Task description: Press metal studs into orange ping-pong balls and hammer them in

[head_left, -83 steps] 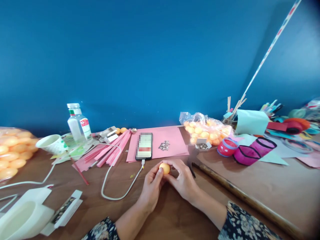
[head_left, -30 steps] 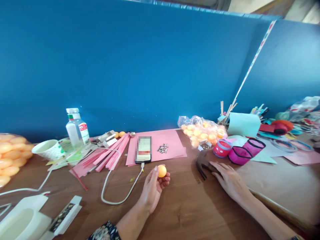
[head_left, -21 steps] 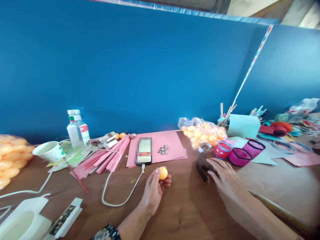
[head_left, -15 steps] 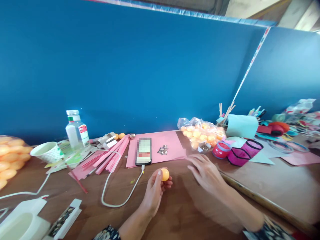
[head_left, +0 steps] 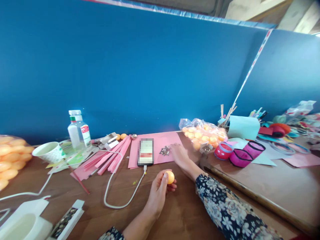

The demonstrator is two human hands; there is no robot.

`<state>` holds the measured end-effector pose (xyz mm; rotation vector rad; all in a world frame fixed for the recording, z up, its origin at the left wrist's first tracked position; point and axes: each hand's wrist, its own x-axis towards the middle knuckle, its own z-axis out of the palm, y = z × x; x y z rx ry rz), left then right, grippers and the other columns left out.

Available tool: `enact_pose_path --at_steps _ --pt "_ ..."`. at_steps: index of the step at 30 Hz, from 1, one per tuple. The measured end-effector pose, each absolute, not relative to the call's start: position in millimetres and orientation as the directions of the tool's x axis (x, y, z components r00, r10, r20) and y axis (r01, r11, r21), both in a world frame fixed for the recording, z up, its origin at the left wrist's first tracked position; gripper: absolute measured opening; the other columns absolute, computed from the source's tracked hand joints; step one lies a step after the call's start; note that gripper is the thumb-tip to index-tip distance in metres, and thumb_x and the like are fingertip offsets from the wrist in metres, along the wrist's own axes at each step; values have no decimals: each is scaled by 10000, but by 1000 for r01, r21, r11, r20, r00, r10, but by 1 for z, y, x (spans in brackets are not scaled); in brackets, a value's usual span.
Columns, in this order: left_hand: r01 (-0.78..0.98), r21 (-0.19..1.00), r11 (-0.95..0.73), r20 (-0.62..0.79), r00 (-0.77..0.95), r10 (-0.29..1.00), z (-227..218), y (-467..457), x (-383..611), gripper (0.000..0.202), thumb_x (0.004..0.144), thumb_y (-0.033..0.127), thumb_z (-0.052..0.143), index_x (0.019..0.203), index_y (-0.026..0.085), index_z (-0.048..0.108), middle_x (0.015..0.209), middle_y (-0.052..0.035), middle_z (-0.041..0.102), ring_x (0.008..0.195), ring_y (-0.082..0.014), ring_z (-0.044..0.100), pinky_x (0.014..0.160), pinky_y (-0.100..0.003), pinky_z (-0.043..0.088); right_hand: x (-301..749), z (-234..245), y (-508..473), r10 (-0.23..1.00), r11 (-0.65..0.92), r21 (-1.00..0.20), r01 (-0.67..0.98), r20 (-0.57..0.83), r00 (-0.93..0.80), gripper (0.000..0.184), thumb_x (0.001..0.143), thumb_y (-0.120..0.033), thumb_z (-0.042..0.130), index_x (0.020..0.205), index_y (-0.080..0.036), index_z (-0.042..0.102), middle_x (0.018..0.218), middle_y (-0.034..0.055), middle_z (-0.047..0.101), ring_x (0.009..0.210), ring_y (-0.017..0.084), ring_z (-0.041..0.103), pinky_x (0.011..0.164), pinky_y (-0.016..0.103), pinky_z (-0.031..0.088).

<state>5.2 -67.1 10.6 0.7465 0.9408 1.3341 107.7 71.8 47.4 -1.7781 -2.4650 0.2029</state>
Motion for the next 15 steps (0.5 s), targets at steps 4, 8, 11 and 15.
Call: enact_pose_path --at_steps 4,8,11,15 --pt "-479 869 120 -144 -12 990 11 -67 5 396 755 456 545 991 141 584 706 -54 639 567 -119 569 556 -236 432 105 48 72 952 305 -145 941 34 -304 262 886 -252 348 903 -174 598 957 94 584 892 201 520 707 277 368" --pt "-489 864 119 -146 -17 989 12 -67 5 405 739 464 560 975 138 594 695 -55 637 557 -120 563 553 -239 428 105 49 69 954 299 -140 944 56 -294 263 891 -286 344 944 -190 583 976 93 584 898 205 520 703 275 367" --pt "-481 869 114 -138 -16 990 13 -67 5 404 743 463 554 980 139 592 699 -57 637 565 -126 565 556 -242 430 104 51 68 956 295 -147 944 53 -290 267 891 -279 339 962 -196 583 988 88 587 887 198 525 705 269 365" --pt "-458 882 109 -126 -6 992 11 -67 4 397 771 457 521 1003 140 574 718 -60 635 580 -126 566 565 -243 432 102 51 69 959 282 -159 946 37 -279 290 893 -246 317 942 -188 597 978 89 598 875 192 533 695 260 364"
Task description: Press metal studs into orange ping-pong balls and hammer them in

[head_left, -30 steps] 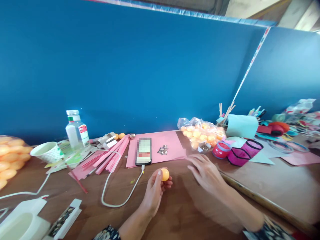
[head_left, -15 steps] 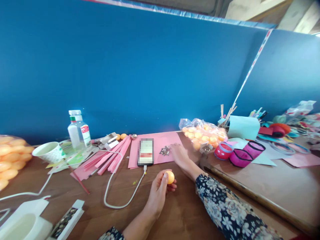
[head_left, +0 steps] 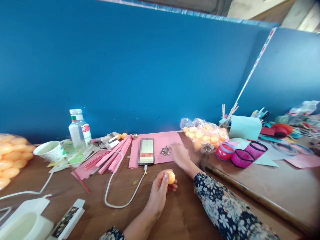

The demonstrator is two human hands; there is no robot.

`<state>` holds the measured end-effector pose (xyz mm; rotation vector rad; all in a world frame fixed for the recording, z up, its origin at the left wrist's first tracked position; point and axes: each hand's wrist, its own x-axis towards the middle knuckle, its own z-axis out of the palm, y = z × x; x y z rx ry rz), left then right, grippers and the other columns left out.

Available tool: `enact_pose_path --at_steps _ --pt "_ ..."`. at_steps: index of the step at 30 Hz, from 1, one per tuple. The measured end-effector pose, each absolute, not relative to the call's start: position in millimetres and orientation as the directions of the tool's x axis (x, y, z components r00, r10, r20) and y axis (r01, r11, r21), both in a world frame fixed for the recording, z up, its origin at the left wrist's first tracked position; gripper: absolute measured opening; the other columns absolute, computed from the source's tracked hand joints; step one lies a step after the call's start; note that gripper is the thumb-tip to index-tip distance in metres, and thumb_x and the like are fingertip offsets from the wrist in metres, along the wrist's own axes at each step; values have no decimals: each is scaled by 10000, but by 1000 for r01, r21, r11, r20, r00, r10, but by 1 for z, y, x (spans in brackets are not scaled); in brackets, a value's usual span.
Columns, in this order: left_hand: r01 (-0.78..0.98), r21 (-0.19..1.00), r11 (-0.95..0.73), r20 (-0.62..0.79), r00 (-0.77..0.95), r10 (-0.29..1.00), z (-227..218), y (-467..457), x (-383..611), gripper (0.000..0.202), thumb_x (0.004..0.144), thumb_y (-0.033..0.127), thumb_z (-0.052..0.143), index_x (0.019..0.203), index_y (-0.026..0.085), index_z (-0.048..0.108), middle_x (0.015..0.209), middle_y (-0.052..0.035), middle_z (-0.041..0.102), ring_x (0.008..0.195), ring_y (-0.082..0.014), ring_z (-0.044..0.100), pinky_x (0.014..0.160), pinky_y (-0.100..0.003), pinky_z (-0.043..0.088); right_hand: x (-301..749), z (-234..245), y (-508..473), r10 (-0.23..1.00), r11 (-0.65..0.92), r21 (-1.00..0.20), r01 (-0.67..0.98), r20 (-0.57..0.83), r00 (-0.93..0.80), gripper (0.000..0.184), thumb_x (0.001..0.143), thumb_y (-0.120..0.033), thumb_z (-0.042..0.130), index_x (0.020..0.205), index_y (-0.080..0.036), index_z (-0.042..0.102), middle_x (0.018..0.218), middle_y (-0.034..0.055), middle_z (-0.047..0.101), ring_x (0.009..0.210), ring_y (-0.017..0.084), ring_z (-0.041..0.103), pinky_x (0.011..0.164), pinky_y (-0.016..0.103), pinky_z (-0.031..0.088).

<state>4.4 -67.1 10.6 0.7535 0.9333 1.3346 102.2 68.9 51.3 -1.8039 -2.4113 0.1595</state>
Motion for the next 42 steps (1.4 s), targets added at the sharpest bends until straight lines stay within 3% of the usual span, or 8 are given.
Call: enact_pose_path --at_steps 14,20,25,28,30,34,38,42 --pt "-404 908 113 -121 5 993 8 -67 4 371 825 430 452 1040 137 523 766 -69 637 613 -121 575 589 -243 440 104 40 75 943 323 -207 923 150 -297 199 887 -272 372 920 -179 544 921 84 617 856 199 543 661 263 356" --pt "-411 903 125 -137 1 991 5 -66 5 384 825 438 450 1048 134 521 758 -66 643 613 -117 585 587 -237 438 107 34 78 927 356 -286 890 225 -299 190 875 -269 394 840 -168 551 858 89 620 788 194 554 654 266 356" --pt "-438 891 122 -138 -4 990 6 -66 5 382 821 432 465 1046 130 523 748 -66 642 594 -104 569 577 -234 439 106 31 68 895 432 -388 814 297 -334 147 873 -213 391 899 -189 533 873 41 630 780 150 572 676 234 381" --pt "-465 877 125 -147 -12 989 8 -66 5 380 822 424 468 1060 131 516 747 -61 635 605 -105 572 585 -235 442 108 33 55 876 482 -576 661 342 -341 115 854 -234 440 902 -197 539 847 14 639 762 133 581 674 218 402" --pt "-495 860 121 -155 -27 988 9 -66 5 374 822 406 479 1081 139 512 776 -58 627 621 -105 578 596 -236 447 112 36 43 878 468 -743 479 328 -348 142 839 -280 473 781 -190 567 712 -3 618 653 127 564 622 226 408" --pt "-608 788 98 -184 -81 980 11 -67 4 370 800 342 543 1134 190 504 895 -39 599 669 -94 588 647 -236 461 123 36 20 924 171 -977 129 113 -366 250 776 -378 562 669 -156 601 588 -12 562 539 108 509 524 226 408" --pt "-691 715 107 -224 -80 971 12 -65 2 378 788 280 572 1155 217 506 916 -26 600 741 -99 596 732 -246 466 127 27 5 940 -143 -973 -179 -77 -332 251 698 -381 662 761 -138 644 704 18 616 621 106 544 597 241 453" --pt "-707 698 110 -225 -72 972 13 -64 0 392 787 244 576 1171 219 503 989 -43 612 804 -115 604 780 -261 465 124 19 -5 946 -222 -910 -351 -114 -303 258 651 -322 721 828 -152 641 769 23 637 694 106 566 665 243 462"
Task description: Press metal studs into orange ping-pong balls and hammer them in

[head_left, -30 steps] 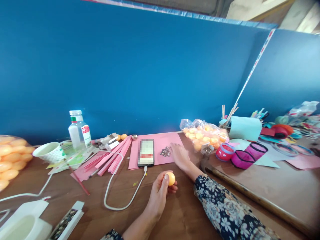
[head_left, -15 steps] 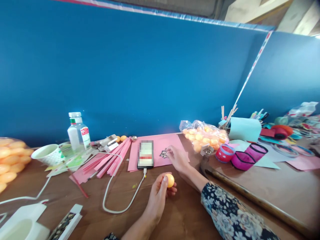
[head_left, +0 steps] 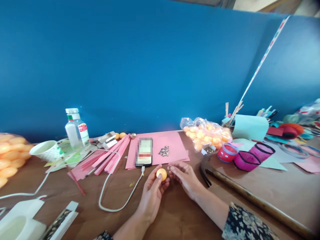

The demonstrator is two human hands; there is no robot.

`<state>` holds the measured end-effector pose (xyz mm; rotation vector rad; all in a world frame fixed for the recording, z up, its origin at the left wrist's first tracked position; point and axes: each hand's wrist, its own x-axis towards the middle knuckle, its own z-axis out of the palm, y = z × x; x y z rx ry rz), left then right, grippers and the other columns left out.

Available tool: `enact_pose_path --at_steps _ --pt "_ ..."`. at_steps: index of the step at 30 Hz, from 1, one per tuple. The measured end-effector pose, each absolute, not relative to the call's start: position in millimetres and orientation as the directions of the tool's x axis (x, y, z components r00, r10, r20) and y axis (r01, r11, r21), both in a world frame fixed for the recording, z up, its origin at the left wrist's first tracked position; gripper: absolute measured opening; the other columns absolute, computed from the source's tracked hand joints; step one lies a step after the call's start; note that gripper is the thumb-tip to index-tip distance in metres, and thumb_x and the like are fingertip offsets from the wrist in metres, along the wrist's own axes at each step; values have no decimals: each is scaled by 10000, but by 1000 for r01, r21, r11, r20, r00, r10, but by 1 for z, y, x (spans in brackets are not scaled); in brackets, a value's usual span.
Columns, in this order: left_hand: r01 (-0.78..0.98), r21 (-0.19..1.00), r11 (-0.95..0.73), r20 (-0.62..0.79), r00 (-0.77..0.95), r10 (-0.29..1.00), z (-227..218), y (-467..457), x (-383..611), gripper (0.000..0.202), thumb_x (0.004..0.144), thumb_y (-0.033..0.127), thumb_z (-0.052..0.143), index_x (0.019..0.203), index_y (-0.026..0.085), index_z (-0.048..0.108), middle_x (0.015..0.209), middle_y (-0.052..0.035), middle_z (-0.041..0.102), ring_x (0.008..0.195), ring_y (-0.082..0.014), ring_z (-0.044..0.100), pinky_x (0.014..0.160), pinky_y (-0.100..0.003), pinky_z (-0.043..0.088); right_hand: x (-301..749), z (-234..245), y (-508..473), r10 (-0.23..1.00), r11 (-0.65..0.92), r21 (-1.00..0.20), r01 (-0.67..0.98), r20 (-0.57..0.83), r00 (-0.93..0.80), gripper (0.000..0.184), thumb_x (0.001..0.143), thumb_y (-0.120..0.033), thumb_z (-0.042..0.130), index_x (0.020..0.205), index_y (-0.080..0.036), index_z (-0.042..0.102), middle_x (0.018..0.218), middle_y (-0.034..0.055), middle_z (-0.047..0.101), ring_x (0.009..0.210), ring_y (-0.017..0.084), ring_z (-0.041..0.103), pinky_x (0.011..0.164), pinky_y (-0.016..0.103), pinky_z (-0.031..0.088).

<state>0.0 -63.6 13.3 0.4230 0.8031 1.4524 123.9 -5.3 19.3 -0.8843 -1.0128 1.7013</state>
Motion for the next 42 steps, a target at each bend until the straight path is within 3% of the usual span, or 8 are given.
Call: enact_pose_path --at_steps 5,10,17,24,29,42 --pt "-722 682 112 -230 -67 971 12 -63 -1 417 794 222 565 1201 250 476 1060 -46 614 916 -144 598 862 -303 448 124 16 -12 926 -284 -860 -425 -132 -353 227 672 -299 710 818 -167 597 729 0 619 634 85 553 622 221 449" --pt "-732 676 86 -218 -87 972 12 -60 -1 338 802 226 553 1137 262 528 1100 -31 605 1002 -154 567 910 -312 421 127 15 -12 911 -259 -888 -381 -93 -402 173 715 -296 672 767 -164 572 667 -30 566 554 53 492 534 175 385" --pt "-754 647 113 -248 -69 966 16 -60 -1 329 811 213 537 1139 236 547 1115 -52 604 991 -148 567 893 -298 433 127 16 -12 908 -213 -926 -311 -71 -413 172 728 -306 654 749 -152 580 635 -35 548 534 51 453 517 175 348" --pt "-680 727 93 -194 -73 978 13 -62 0 412 767 212 600 1170 257 525 1043 -30 616 924 -138 585 882 -297 442 127 19 -14 900 -142 -968 -205 -40 -435 195 739 -340 635 737 -152 582 655 -22 555 576 74 465 569 203 376" --pt "-700 708 95 -210 -80 974 14 -61 0 440 760 235 608 1187 281 513 1073 -24 615 967 -151 574 905 -314 429 128 19 -15 896 -155 -972 -177 -63 -440 212 747 -371 620 760 -165 567 621 -33 534 561 79 466 545 202 352" --pt "-803 583 119 -276 -58 959 16 -56 -3 286 807 291 544 1059 164 590 1035 -104 650 1004 -202 584 934 -354 421 127 15 -14 896 -173 -961 -217 -62 -440 230 752 -390 609 770 -169 549 634 -30 521 558 79 453 543 209 340"
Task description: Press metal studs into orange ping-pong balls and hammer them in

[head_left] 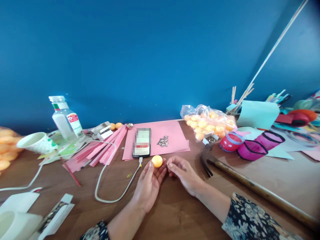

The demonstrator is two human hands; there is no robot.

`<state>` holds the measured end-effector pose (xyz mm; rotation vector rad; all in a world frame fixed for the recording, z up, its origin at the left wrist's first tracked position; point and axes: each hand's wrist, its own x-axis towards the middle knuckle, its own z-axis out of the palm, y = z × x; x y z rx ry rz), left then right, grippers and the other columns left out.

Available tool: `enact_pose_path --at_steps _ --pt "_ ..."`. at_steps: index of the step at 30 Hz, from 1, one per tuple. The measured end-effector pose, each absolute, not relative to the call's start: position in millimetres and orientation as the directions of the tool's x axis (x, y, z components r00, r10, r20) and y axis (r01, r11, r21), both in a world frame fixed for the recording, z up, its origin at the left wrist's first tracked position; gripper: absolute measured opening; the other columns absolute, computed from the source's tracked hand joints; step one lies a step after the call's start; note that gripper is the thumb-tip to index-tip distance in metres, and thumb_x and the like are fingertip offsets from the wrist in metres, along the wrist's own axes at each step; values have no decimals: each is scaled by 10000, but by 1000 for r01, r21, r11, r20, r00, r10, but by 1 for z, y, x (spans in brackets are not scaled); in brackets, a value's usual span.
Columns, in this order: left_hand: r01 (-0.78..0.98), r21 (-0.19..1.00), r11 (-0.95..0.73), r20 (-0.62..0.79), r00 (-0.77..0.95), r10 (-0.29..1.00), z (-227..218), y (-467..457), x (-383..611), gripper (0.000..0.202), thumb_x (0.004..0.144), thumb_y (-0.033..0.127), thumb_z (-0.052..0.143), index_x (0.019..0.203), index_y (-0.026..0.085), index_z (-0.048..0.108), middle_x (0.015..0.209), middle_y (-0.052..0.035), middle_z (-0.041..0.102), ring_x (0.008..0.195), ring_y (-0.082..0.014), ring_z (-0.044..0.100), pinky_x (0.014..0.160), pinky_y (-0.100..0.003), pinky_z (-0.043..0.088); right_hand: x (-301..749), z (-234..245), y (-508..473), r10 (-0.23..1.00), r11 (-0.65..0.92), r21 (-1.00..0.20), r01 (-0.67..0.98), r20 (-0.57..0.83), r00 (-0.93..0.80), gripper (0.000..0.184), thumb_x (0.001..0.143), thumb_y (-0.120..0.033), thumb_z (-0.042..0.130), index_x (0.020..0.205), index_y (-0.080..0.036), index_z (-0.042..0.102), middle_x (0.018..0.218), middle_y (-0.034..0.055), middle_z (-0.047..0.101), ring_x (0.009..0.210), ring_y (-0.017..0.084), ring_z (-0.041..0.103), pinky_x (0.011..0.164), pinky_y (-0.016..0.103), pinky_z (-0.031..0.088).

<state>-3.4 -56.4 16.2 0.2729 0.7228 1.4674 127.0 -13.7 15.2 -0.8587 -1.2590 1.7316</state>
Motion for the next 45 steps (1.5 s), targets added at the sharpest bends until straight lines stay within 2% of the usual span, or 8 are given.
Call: enact_pose_path --at_steps 5,12,17,24,32,45 --pt "-766 636 91 -232 -78 970 18 -58 -1 327 792 262 568 1119 240 561 1048 -43 638 970 -165 588 913 -337 432 127 18 -15 896 -117 -979 -165 -32 -442 232 751 -395 607 761 -170 553 626 -30 515 566 85 453 554 212 356" --pt "-741 665 98 -217 -66 974 14 -59 -1 422 760 231 605 1171 300 532 1091 -14 622 984 -144 570 918 -314 422 128 18 -14 896 -104 -986 -134 -34 -443 250 748 -418 602 769 -172 562 660 -25 519 577 87 461 558 216 365" --pt "-744 660 104 -220 -59 974 13 -59 -2 425 755 229 611 1171 280 539 1094 -26 625 1018 -156 557 938 -318 405 128 18 -15 898 -88 -986 -138 -19 -439 271 745 -440 596 770 -172 562 661 -28 522 574 87 465 567 220 372" --pt "-702 706 97 -234 -102 967 10 -61 -3 452 739 206 631 1174 277 531 1033 -15 632 958 -137 577 908 -302 424 128 18 -16 891 -61 -994 -91 -13 -454 260 752 -432 588 769 -173 559 634 -29 521 571 92 479 549 217 372" --pt "-734 672 97 -225 -77 971 13 -60 -2 443 744 232 625 1175 286 535 1067 -17 625 972 -139 568 910 -298 421 128 19 -16 891 -51 -996 -71 -13 -454 215 767 -387 586 762 -174 556 629 -33 520 564 88 472 553 218 377" --pt "-718 689 99 -227 -84 970 11 -61 -3 447 751 201 612 1185 262 524 1071 -28 619 1006 -157 557 913 -302 414 127 20 -17 896 -28 -999 -40 -7 -445 186 787 -346 570 758 -164 547 654 -23 532 579 92 499 566 224 402"
